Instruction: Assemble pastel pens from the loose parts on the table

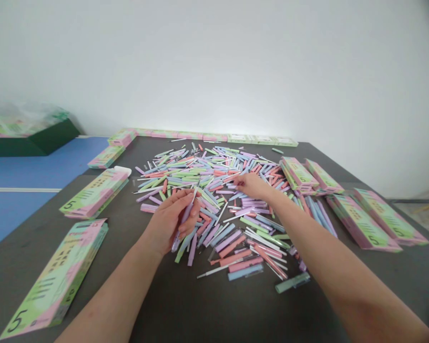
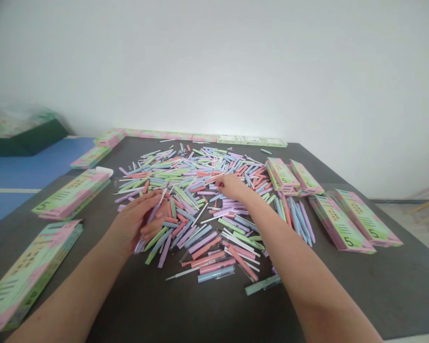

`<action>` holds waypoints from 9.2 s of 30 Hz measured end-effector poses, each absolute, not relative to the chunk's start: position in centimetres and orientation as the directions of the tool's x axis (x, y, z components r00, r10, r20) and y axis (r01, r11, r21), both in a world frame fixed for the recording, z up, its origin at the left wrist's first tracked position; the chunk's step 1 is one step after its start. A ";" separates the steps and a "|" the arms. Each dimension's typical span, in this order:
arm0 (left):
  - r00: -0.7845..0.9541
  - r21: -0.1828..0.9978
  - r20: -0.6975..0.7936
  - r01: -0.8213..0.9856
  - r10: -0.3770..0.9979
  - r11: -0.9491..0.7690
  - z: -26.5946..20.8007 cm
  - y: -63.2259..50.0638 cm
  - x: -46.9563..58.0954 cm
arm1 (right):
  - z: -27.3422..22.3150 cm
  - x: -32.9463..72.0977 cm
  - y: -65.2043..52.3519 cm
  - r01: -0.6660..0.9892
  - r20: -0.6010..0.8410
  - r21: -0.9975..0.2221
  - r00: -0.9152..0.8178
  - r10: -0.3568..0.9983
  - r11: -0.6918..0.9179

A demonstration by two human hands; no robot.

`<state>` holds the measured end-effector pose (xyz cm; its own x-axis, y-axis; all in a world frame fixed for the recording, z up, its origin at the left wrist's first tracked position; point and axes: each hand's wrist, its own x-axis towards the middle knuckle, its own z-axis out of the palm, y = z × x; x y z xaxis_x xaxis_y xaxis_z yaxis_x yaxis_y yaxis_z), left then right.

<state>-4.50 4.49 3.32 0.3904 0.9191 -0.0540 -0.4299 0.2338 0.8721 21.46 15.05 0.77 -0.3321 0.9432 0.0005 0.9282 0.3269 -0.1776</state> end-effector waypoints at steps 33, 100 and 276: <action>0.246 0.799 -0.026 -0.578 0.969 0.168 4.5 5.6 -6.4 | 0.5 12.4 10.3 0.893 0.023 -0.305 -0.339 0.940 0.330; 0.770 0.889 -0.135 -0.183 0.623 0.420 2.2 2.2 -3.2 | 2.6 17.5 1.3 -0.412 0.239 -0.880 0.049 0.970 0.237; 0.598 0.306 0.481 0.571 0.641 -0.762 0.5 2.5 -3.2 | 1.4 19.3 1.4 0.476 0.202 -0.815 -0.300 0.932 0.330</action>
<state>-3.21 2.49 0.47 0.5981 0.6409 0.4811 0.5707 -0.7621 0.3059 19.25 1.38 1.41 -0.3000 0.9323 0.2018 0.4757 0.3296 -0.8155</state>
